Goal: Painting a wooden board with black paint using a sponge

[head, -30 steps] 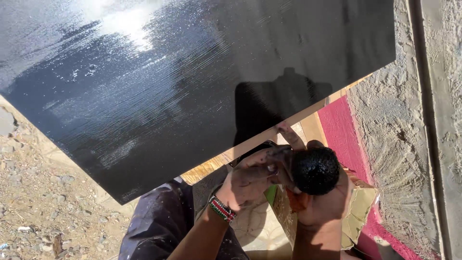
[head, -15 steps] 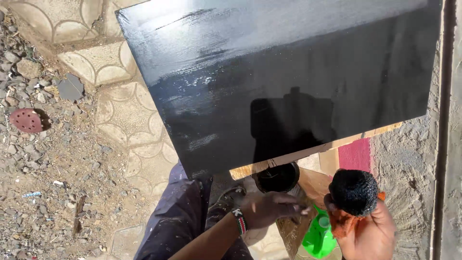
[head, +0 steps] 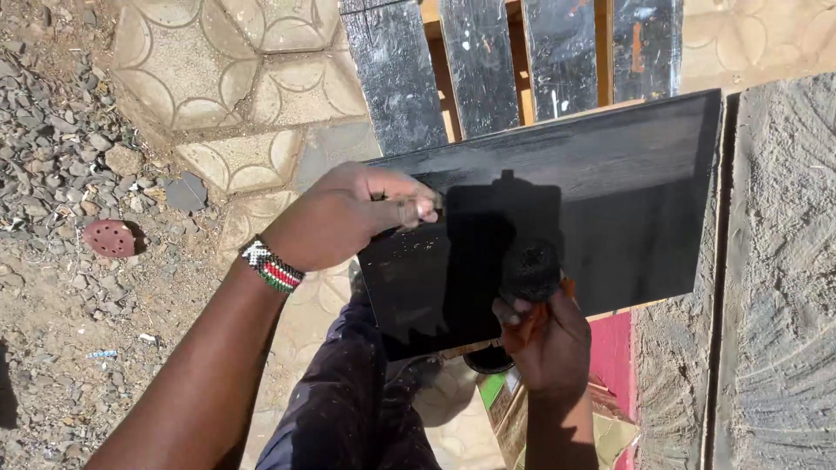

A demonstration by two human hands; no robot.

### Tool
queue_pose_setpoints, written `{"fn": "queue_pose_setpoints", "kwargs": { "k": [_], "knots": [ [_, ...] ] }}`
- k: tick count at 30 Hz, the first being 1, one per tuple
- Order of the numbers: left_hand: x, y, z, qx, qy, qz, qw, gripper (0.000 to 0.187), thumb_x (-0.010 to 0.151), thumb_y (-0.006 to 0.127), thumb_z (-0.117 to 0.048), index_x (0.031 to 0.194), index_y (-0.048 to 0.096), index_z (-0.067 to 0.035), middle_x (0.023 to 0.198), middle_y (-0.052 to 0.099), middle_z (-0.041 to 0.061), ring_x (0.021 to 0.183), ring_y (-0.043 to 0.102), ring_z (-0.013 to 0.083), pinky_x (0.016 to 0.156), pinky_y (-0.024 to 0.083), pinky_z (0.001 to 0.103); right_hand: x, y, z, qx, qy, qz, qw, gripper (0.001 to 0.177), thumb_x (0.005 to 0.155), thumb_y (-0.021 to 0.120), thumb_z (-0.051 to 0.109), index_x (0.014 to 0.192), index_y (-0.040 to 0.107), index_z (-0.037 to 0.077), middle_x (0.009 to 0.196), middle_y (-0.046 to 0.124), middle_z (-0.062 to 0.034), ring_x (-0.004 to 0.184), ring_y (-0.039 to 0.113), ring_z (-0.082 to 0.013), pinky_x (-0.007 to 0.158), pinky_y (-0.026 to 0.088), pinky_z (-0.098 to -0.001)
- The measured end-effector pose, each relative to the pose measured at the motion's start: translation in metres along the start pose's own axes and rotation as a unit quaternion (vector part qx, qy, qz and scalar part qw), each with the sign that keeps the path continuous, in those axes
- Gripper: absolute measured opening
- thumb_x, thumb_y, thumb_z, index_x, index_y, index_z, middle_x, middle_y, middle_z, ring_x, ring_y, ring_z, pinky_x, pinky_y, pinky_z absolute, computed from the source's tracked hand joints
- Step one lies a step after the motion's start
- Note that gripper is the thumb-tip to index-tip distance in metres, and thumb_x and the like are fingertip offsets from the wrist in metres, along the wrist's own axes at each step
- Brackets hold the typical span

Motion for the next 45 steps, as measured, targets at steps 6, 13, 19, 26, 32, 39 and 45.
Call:
{"fn": "queue_pose_setpoints", "kwargs": {
  "k": [6, 13, 19, 26, 32, 39, 45],
  "knots": [
    [0.131, -0.036, -0.008, 0.167, 0.099, -0.102, 0.976, 0.019, 0.108, 0.076, -0.031, 0.099, 0.093, -0.029, 0.088, 0.086, -0.004, 0.095, 0.084, 0.0205, 0.094, 0.063, 0.043, 0.037, 0.016, 0.018, -0.068, -0.053, 0.079, 0.993, 0.012, 0.127, 0.063, 0.017, 0.135, 0.07, 0.014, 0.126, 0.083, -0.0169, 0.094, 0.072, -0.0239, 0.081, 0.058, -0.0373],
    [0.186, -0.029, 0.047, 0.104, -0.03, -0.039, 0.993, 0.035, 0.106, 0.084, -0.028, 0.138, 0.089, -0.016, 0.141, 0.088, 0.017, 0.149, 0.07, 0.0541, 0.137, 0.037, 0.076, 0.037, -0.02, -0.027, -0.03, -0.004, 0.009, 0.999, 0.024, 0.122, 0.067, 0.016, 0.144, 0.069, 0.009, 0.117, 0.084, -0.0179, 0.078, 0.064, -0.0176, 0.069, 0.05, -0.0307],
    [0.159, -0.041, 0.047, 0.191, -0.024, -0.036, 0.981, 0.02, 0.104, 0.087, -0.034, 0.121, 0.095, -0.027, 0.125, 0.091, 0.008, 0.138, 0.079, 0.0457, 0.128, 0.052, 0.064, 0.026, -0.019, -0.06, -0.093, 0.014, -0.04, 0.995, 0.027, 0.121, 0.067, 0.013, 0.147, 0.067, 0.006, 0.113, 0.083, -0.0198, 0.076, 0.065, -0.0213, 0.066, 0.053, -0.0317],
    [0.132, -0.045, 0.047, 0.24, -0.069, -0.029, 0.968, 0.026, 0.111, 0.077, -0.046, 0.125, 0.093, -0.031, 0.129, 0.091, 0.005, 0.141, 0.077, 0.0414, 0.141, 0.032, 0.054, 0.018, -0.013, -0.084, -0.362, -0.097, -0.095, 0.922, 0.027, 0.12, 0.072, 0.019, 0.142, 0.075, 0.004, 0.081, 0.076, -0.0214, 0.067, 0.076, -0.0281, 0.055, 0.06, -0.0393],
    [0.165, -0.043, 0.087, 0.276, -0.068, -0.058, 0.957, 0.032, 0.106, 0.075, -0.058, 0.107, 0.095, -0.033, 0.133, 0.09, -0.016, 0.129, 0.075, 0.0159, 0.132, 0.03, 0.053, 0.001, 0.085, -0.126, -0.728, -0.357, 0.019, 0.585, 0.015, 0.109, 0.077, -0.001, 0.123, 0.072, 0.001, 0.11, 0.072, -0.0155, 0.102, 0.069, -0.0361, 0.093, 0.058, -0.0484],
    [0.177, -0.036, 0.102, 0.357, -0.012, -0.065, 0.932, 0.042, 0.116, 0.065, -0.065, 0.1, 0.094, -0.04, 0.121, 0.089, -0.024, 0.118, 0.08, 0.0109, 0.098, 0.046, 0.048, 0.016, 0.07, -0.151, -0.755, -0.424, -0.058, 0.497, 0.01, 0.111, 0.08, -0.003, 0.114, 0.075, 0.005, 0.109, 0.078, -0.0131, 0.094, 0.074, -0.0338, 0.082, 0.059, -0.0458],
    [0.168, -0.038, 0.086, 0.341, -0.032, -0.09, 0.935, 0.044, 0.111, 0.066, -0.066, 0.093, 0.093, -0.036, 0.116, 0.089, -0.01, 0.122, 0.079, 0.0241, 0.104, 0.043, 0.058, 0.034, 0.068, -0.115, -0.737, -0.408, -0.133, 0.522, 0.022, 0.09, 0.08, -0.002, 0.111, 0.08, 0.005, 0.105, 0.074, -0.012, 0.097, 0.073, -0.038, 0.088, 0.059, -0.0518]
  ]
}}
Point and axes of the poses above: each hand's wrist, its own x-axis towards the middle knuckle, its own y-axis out of the palm, z = x × y, the point moved 5 cm from there along x, towards the middle knuckle
